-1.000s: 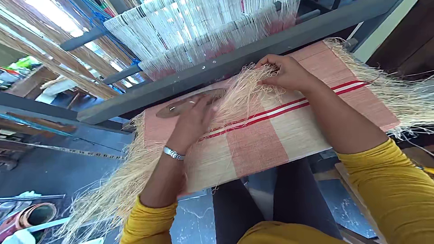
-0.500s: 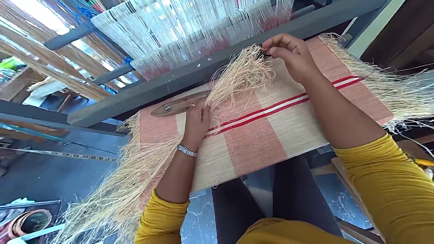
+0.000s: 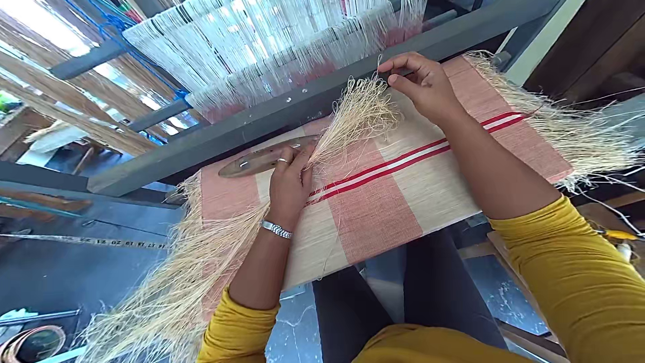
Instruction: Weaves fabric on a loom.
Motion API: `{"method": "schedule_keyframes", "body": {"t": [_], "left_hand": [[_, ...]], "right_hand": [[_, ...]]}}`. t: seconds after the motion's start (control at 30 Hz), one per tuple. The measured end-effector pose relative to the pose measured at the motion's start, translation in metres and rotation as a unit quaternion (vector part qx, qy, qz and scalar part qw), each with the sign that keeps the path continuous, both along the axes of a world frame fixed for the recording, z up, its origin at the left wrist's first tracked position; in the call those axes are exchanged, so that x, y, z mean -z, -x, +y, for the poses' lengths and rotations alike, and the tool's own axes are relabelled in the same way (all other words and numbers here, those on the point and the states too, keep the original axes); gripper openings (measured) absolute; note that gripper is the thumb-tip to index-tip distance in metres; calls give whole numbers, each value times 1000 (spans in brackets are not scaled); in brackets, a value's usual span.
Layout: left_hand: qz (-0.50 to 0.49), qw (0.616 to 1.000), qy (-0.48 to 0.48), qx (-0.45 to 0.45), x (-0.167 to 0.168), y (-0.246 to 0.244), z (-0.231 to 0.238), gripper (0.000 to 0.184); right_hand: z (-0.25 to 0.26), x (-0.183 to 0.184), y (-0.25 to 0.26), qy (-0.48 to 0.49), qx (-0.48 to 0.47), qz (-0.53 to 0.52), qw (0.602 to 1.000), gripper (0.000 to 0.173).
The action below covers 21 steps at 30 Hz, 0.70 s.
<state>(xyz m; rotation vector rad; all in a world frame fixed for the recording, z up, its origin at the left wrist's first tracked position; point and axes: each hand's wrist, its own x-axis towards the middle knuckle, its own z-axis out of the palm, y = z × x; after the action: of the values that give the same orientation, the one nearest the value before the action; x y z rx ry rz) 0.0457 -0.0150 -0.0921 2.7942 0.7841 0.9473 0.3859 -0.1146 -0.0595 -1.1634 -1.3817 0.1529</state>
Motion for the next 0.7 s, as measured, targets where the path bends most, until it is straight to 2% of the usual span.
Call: {"method": "schedule_keyframes", "body": {"t": [0.23,0.7], "left_hand": [[12,1000,-29,-1,0,-1,-2,47],[24,999,-39,-7,1,-3,-3,45]], "right_hand": [[-1,-2,-1,18,-2,60,998,34],[-2,-5,8,14,-43,181,982,28]]}}
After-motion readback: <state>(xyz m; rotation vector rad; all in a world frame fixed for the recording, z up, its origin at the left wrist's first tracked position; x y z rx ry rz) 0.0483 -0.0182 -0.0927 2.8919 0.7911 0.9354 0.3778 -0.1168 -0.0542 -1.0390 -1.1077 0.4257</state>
